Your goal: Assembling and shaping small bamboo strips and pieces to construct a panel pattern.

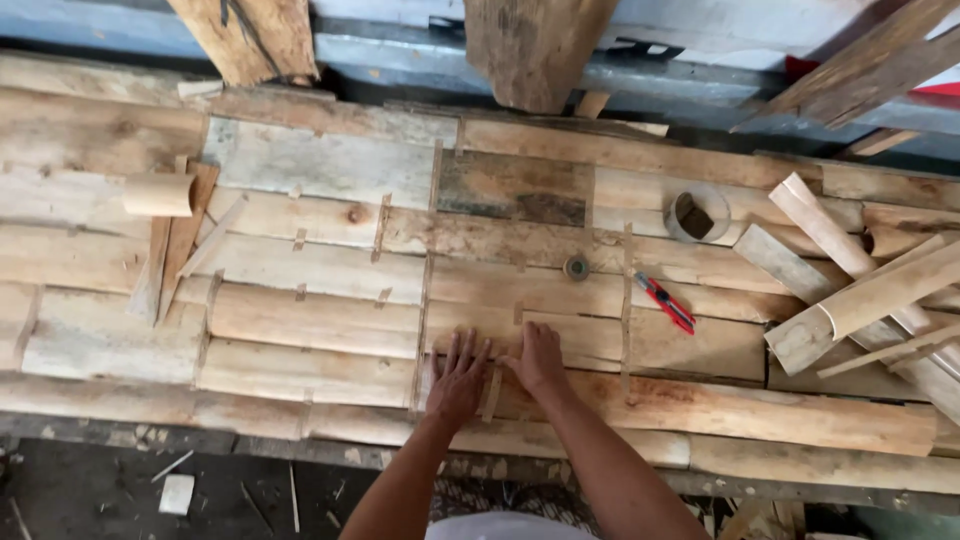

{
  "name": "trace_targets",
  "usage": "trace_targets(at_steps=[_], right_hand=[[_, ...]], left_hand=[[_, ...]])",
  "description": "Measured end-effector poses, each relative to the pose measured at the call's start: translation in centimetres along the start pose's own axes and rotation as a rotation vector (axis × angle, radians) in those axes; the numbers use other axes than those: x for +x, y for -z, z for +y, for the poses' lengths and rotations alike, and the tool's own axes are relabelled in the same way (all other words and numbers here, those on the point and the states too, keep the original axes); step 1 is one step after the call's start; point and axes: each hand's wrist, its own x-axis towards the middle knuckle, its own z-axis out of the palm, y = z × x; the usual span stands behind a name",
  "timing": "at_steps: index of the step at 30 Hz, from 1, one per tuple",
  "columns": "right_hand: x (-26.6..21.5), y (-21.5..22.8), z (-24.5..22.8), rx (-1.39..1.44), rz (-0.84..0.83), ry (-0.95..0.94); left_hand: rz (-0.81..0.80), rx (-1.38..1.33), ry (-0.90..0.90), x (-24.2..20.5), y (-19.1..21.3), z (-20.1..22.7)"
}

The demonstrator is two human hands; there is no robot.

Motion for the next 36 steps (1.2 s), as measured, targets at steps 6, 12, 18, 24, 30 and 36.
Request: trace_targets(at_steps=[6,12,18,24,30,36], right_hand=[[0.3,0.3,-0.2,-0.04,0.01,0.032],[-0.8,-1.4,0.6,-0.113,0.034,0.044],[-0.9,-1.0,0.5,-0.078,0.016,0.048],[0.8,-1.0,1.2,-0.038,0.103,0.118],[2.3,0.1,2.4,0.182,-0.069,0.001],[2.1,-0.2,1.4,0.099,-0.004,0.016]], left_hand=[[-0.07,0.005,0.025,0.0,0.5,0.2],[0.017,-0.034,0.011,-0.1,-0.3,0.0],[-0.003,-0.035,0.013,-0.1,0.1,0.2],[0.003,-0.06,0.033,0.6,-1.2,-0.2],[0.04,-0.04,0.029,0.4,-0.9,0.1],[0.099,-0.051,-0.004,0.0,-0.7,0.0]])
